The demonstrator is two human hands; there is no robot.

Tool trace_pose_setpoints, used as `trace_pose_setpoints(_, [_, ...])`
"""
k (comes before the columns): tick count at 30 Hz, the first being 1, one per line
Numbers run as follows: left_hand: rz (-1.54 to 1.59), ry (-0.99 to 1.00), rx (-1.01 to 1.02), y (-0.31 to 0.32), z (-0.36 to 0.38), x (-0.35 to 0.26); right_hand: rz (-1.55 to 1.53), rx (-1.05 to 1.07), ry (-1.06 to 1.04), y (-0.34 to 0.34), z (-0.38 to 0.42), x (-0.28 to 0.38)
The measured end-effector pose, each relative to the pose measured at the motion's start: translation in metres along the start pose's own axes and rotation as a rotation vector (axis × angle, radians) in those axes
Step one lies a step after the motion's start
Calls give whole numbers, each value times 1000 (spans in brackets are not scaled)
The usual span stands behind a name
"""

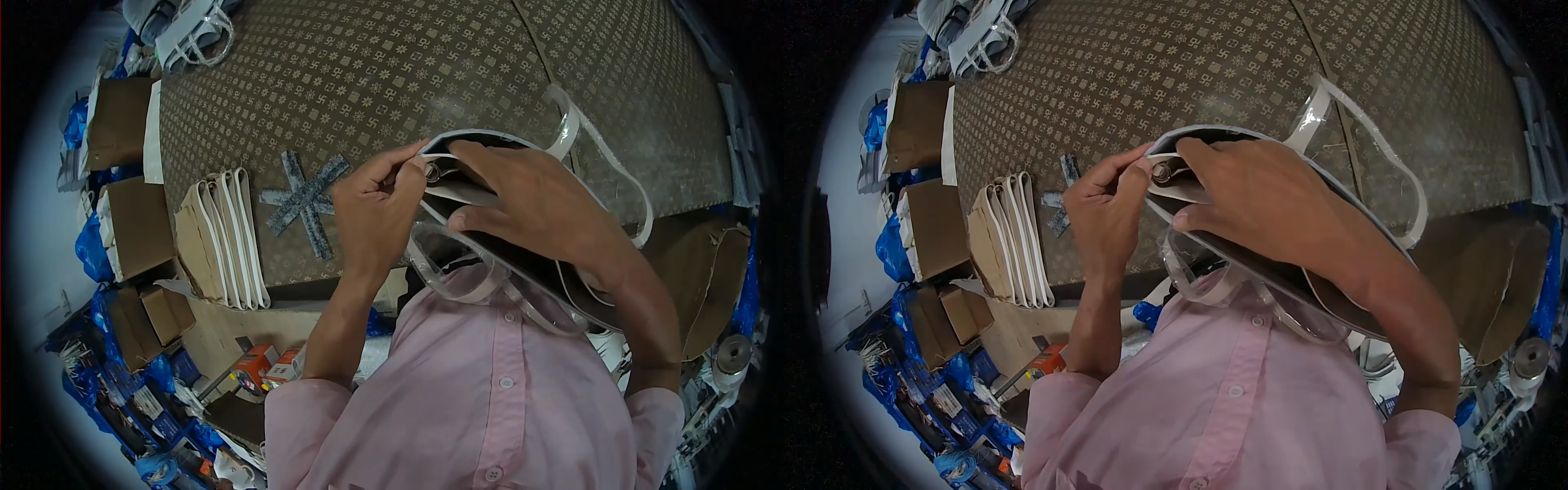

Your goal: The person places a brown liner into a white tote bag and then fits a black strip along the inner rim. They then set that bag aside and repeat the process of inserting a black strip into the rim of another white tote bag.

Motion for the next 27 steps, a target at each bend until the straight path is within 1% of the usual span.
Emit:
trace_pose_setpoints(4, [6, 29, -33, 0, -1, -1, -100, 24, -20, -4, -2, 4])
trace_pose_setpoints(6, [-3, 37, -42, 0, 0, -2, 29, -64, 70, -3, -9, -3])
trace_pose_setpoints(7, [-24, 48, -31, -1, -1, -2, 31, -63, 71, 2, -12, -7])
trace_pose_setpoints(9, [-43, 60, -17, -2, -2, -1, 335, -123, -72, 11, -15, -10])
trace_pose_setpoints(10, [-32, 86, -8, -1, -3, 1, 338, -123, -69, 12, -15, -9])
trace_pose_setpoints(12, [-17, 110, -3, -1, -3, 4, 377, -191, -116, 13, -16, -4])
trace_pose_setpoints(14, [-41, 203, 4, -1, -2, 2, 366, -214, -115, 13, -15, 1])
trace_pose_setpoints(16, [-37, 178, 35, -1, -2, 1, 353, -240, -112, 15, -14, 1])
trace_pose_setpoints(17, [-33, 156, 64, 0, -2, 1, 383, -260, -146, 17, -15, -1])
trace_pose_setpoints(19, [-36, 198, 56, 2, -4, 1, 412, -281, -179, 18, -15, 1])
trace_pose_setpoints(20, [-38, 239, 49, 3, -6, 1, 417, -287, -155, 18, -15, 2])
trace_pose_setpoints(24, [-92, 294, 47, 4, -8, 1, 392, -274, -93, 18, -14, 6])
trace_pose_setpoints(25, [-125, 318, 16, 3, -6, 1, 392, -278, -91, 18, -14, 6])
trace_pose_setpoints(27, [-156, 346, -13, 4, -3, 0, 310, -264, -51, 19, -13, 4])
Point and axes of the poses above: each hand's wrist, its own z-axis away from the middle knuckle, its own y-axis out of the palm, x = y × z, the point moved 4 cm from there along -z, towards the middle knuckle, and after that the axes turned 11 degrees about -z, right-handed, at the moved point
